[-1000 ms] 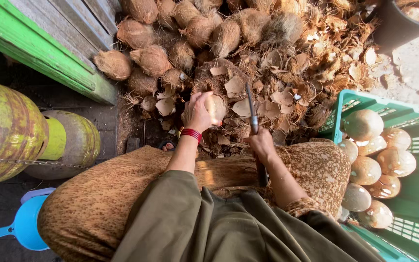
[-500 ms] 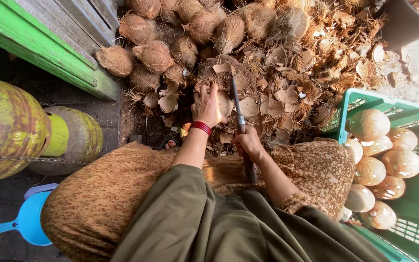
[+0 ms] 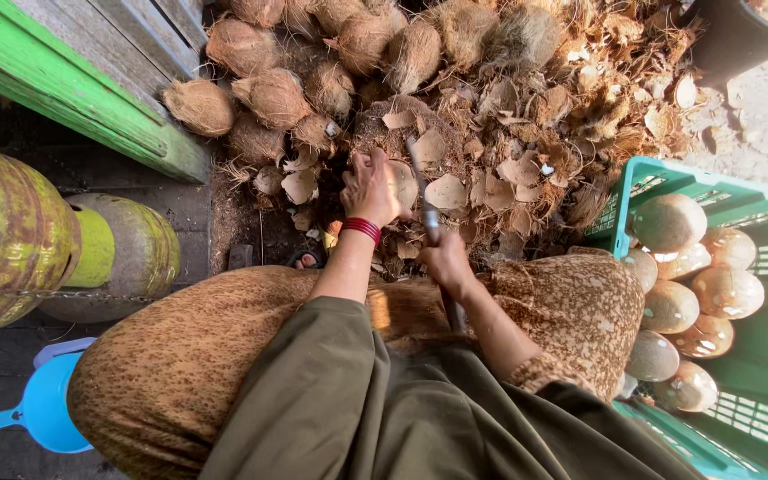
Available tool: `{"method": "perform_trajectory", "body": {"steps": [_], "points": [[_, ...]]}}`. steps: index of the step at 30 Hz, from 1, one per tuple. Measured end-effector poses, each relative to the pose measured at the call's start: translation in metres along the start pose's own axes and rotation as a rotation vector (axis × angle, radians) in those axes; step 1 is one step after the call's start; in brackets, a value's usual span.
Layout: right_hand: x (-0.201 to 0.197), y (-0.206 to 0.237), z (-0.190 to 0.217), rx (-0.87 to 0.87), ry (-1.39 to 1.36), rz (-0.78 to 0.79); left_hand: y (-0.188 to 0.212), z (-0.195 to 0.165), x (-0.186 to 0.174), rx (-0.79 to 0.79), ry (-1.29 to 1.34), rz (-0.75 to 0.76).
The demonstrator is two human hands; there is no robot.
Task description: The person sits on a low seat and husks coconuts one at a time, holding each coconut against a wooden block and striking the husk with a machete to strip it off. Dehusked coconuts are placed into a green plastic crate beside them, and discarded husks pile on the ground.
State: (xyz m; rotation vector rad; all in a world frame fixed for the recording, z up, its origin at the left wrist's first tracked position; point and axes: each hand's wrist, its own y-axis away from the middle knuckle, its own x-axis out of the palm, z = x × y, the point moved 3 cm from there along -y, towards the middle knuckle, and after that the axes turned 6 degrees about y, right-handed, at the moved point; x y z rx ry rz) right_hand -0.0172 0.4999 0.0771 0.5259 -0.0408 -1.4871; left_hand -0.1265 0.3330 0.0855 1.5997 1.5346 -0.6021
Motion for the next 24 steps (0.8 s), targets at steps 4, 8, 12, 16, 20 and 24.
{"method": "perform_trajectory", "body": {"steps": [4,8,12,16,20,24], "points": [[-0.001,-0.020,-0.042,0.411,-0.070,0.115,0.000,0.010,-0.002,0.148,-0.002,0.006],[-0.016,-0.014,-0.026,0.339,0.158,0.116,0.011,0.020,0.003,0.041,0.030,-0.028],[-0.018,0.009,0.020,0.216,0.071,0.139,0.010,0.017,0.012,-0.070,0.244,-0.099],[-0.022,0.028,0.057,-0.406,0.111,0.045,-0.003,0.020,0.011,0.148,0.071,-0.066],[-0.013,0.019,0.046,-0.746,-0.046,-0.060,-0.012,0.020,0.008,0.305,-0.047,-0.034],[-0.002,-0.005,-0.012,0.432,0.020,0.155,-0.001,0.023,0.003,0.364,-0.017,-0.028]]}}
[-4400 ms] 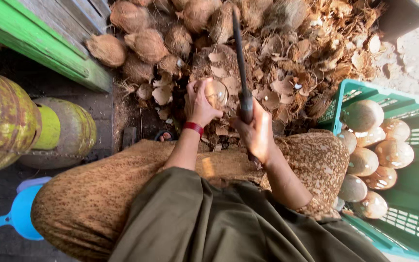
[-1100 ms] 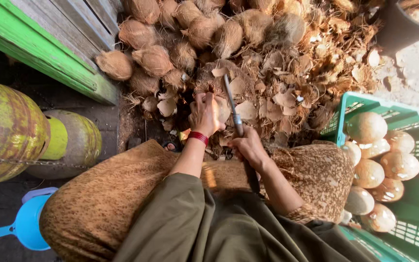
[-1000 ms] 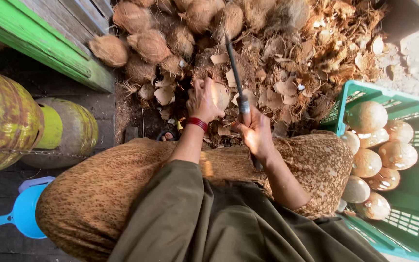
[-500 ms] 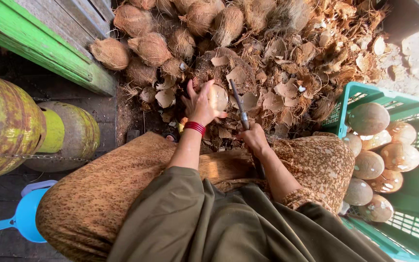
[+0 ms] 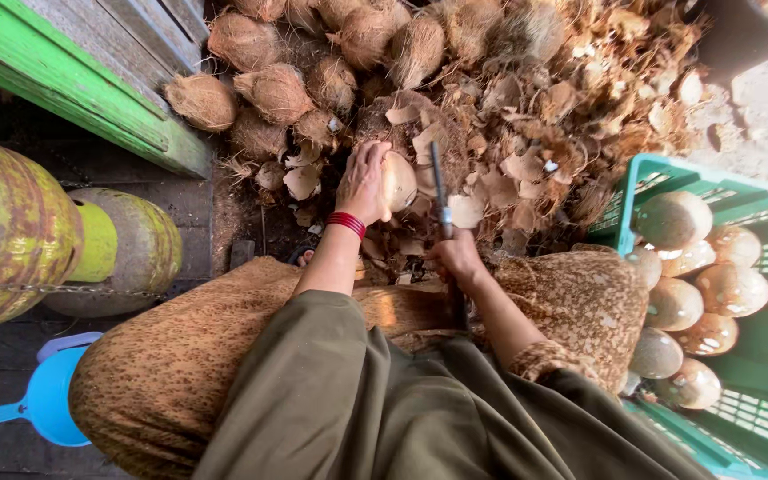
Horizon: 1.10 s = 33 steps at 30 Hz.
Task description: The person sits on a low seat and husks coconuts one at a time, holding each coconut against a wooden block and striking the husk with a machete to strip it off. Dehusked coconuts are placed into a green plastic crate beside them, and discarded husks pile on the ground.
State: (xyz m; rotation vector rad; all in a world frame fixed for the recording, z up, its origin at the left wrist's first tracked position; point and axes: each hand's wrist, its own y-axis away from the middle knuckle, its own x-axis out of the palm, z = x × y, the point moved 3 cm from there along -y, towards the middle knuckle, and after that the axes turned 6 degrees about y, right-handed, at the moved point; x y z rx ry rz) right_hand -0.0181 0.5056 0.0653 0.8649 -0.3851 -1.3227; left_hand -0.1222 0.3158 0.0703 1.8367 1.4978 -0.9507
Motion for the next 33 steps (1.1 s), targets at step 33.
{"method": "perform_trajectory", "body": {"steps": [33], "points": [[-0.046,0.093,0.070,-0.988,0.042,-0.260,0.021,-0.058,0.008,-0.207,0.166,-0.142]]}}
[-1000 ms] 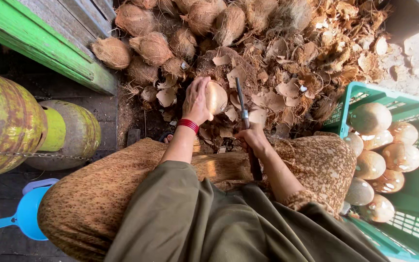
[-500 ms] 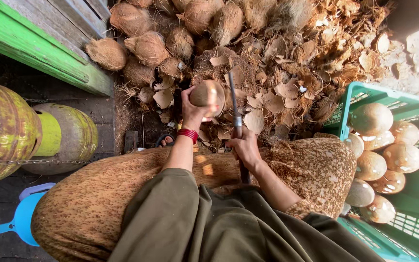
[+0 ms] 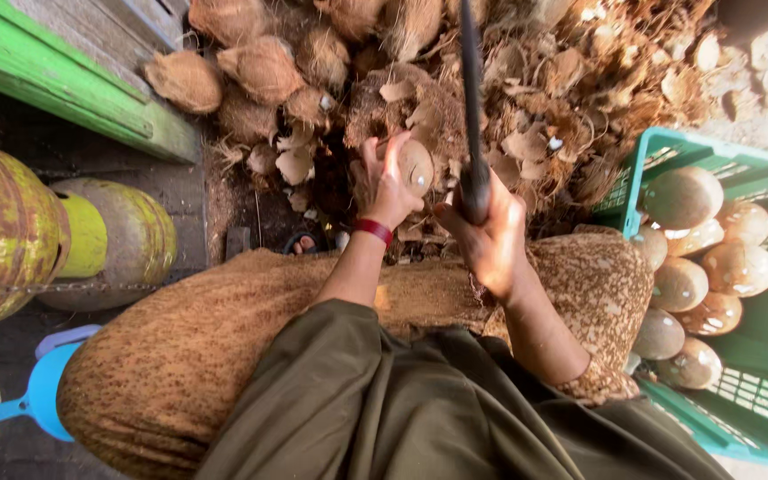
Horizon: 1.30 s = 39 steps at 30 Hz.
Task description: The person sits on a low seat and husks coconuts one at a time, holding each coconut against a wooden block and striking the husk with a machete to strip it off. Dehusked coconuts are placed into a green plastic crate beside them, and discarded husks pile on the ground.
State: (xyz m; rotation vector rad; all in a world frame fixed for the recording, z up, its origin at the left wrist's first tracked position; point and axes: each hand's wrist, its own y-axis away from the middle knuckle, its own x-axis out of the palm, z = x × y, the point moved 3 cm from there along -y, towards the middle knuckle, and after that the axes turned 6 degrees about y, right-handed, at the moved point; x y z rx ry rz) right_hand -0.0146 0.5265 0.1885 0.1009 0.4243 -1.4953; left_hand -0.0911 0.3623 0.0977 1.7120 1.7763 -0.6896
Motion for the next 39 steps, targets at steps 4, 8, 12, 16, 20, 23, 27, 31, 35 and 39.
{"method": "perform_trajectory", "body": {"steps": [4,8,12,16,20,23,27,31,35,39], "points": [[0.024,0.019,-0.044,0.168,-0.119,-0.049,0.001,0.010,0.005,0.048,0.031,-0.057],[0.042,0.041,-0.108,0.973,-0.042,0.125,0.002,0.039,0.009,0.019,0.052,-0.086],[0.030,0.033,-0.099,1.011,-0.208,0.125,0.003,0.049,0.008,0.171,0.142,-0.198],[0.012,0.017,-0.043,0.644,-0.142,0.167,-0.001,0.042,0.011,0.100,0.045,-0.179],[0.006,0.006,-0.014,-0.012,-0.024,0.003,-0.005,0.027,0.021,0.078,-0.051,-0.148],[0.026,0.014,-0.044,-0.082,-0.075,-0.059,-0.005,0.028,0.029,0.032,-0.130,-0.106],[0.052,0.042,-0.115,0.996,-0.269,0.284,-0.002,0.042,0.022,0.077,-0.148,-0.181],[0.041,0.037,-0.100,0.970,-0.345,0.228,-0.005,0.050,0.011,0.076,-0.037,-0.168],[0.013,0.012,-0.043,0.621,-0.241,0.138,-0.002,0.033,0.012,0.181,-0.171,-0.224],[0.002,0.004,-0.011,-0.190,-0.182,0.014,0.002,0.024,0.017,0.117,-0.103,-0.119]]}}
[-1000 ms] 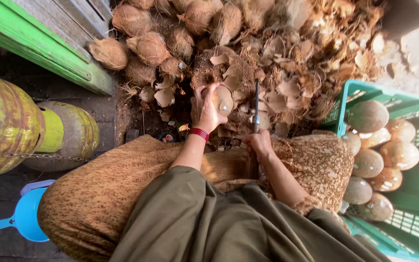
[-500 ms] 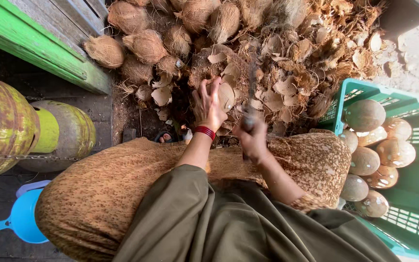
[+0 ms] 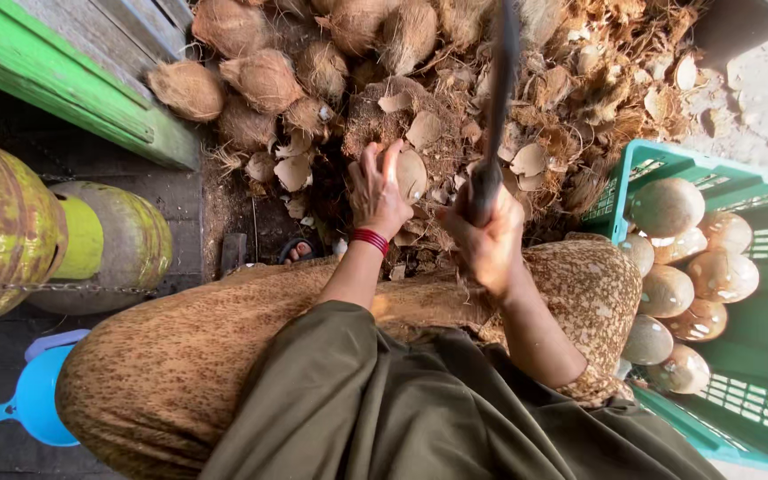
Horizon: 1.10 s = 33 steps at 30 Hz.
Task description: The person sits on a low seat and husks coconuts one at a time, holding each coconut against a wooden block and striking the husk with a machete to strip it off. Dehusked coconuts are placed into a green plastic crate beside them, and discarded husks pile on the ground.
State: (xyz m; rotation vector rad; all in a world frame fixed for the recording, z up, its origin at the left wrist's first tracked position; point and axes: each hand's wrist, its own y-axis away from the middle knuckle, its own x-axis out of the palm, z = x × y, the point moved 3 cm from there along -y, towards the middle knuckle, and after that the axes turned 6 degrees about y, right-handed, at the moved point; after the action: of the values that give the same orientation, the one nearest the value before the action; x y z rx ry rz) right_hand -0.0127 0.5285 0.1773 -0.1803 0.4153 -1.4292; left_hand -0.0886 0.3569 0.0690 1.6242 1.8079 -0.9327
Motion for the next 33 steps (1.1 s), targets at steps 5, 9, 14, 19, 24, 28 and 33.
{"method": "perform_trajectory", "body": {"steps": [5,9,14,19,24,28,33], "points": [[0.031,0.043,-0.074,1.127,-0.108,0.125,0.001,-0.012,-0.006,0.075,-0.001,-0.078],[0.028,0.052,-0.076,1.099,-0.371,0.048,0.006,-0.008,-0.001,-0.221,0.256,0.085],[0.013,0.025,-0.032,0.968,-0.123,0.128,0.014,-0.003,-0.012,0.179,-0.045,-0.117],[-0.004,0.018,-0.015,0.352,0.170,-0.027,0.012,0.005,-0.001,0.137,-0.064,-0.053],[0.035,0.059,-0.087,1.185,-0.135,0.135,0.012,0.008,0.003,0.128,-0.054,-0.101],[0.039,0.065,-0.111,1.199,-0.218,0.117,0.006,0.026,0.001,0.010,0.086,-0.086],[0.022,0.060,-0.101,1.226,-0.158,0.159,-0.006,0.045,-0.010,-0.042,0.567,0.057]]}}
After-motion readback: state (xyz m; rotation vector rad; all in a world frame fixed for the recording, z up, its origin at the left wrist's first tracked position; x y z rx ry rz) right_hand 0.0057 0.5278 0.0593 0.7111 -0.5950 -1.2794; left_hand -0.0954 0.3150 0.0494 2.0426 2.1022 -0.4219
